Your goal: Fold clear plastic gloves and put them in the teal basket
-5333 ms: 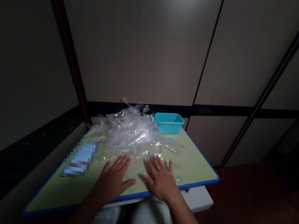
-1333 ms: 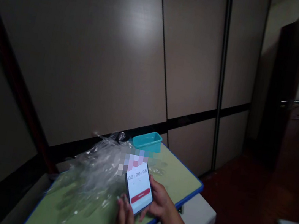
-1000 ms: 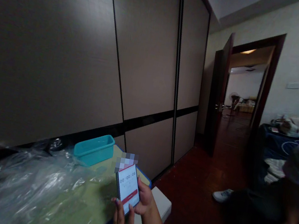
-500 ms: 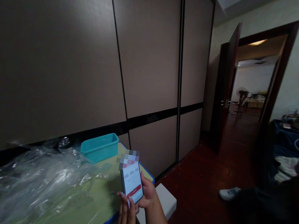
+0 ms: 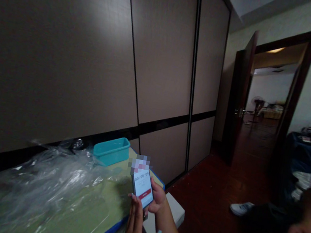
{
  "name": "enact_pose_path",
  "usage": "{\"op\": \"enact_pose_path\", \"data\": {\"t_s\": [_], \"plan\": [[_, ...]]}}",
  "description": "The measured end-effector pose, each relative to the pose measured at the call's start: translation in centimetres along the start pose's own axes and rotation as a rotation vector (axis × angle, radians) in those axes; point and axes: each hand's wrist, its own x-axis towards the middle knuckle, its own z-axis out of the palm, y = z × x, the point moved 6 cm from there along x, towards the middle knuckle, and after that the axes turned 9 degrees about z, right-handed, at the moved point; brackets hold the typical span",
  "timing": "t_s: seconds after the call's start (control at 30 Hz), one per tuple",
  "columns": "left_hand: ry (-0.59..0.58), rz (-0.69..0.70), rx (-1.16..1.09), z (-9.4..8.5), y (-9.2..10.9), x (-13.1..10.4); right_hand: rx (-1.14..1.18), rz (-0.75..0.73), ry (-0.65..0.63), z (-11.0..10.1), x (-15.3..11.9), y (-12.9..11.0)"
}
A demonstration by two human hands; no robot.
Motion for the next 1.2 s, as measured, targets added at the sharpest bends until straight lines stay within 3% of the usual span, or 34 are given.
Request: {"op": "enact_pose_path", "data": {"t_s": [0.57, 0.83, 1.0, 1.2], "plan": [[-0.010, -0.050, -0.043, -0.4, 0.0, 0.3, -0.010, -0.011, -0.010, 0.2, -0.2, -0.3], [-0.054, -0.004, -0.021, -0.6, -0.4, 0.3, 0.016, -0.040, 0.021, 0.2, -0.7, -0.5], [-0.078, -0.004, -0.060, -0.7, -0.1, 0.6, 0.016, -0.018, 0.077, -1.0, -3.9, -1.4], [-0.014, -0.056, -0.105, -0.1, 0.8, 0.8, 0.021, -0.099, 0.238, -3.3, -10.9, -2.7]]}}
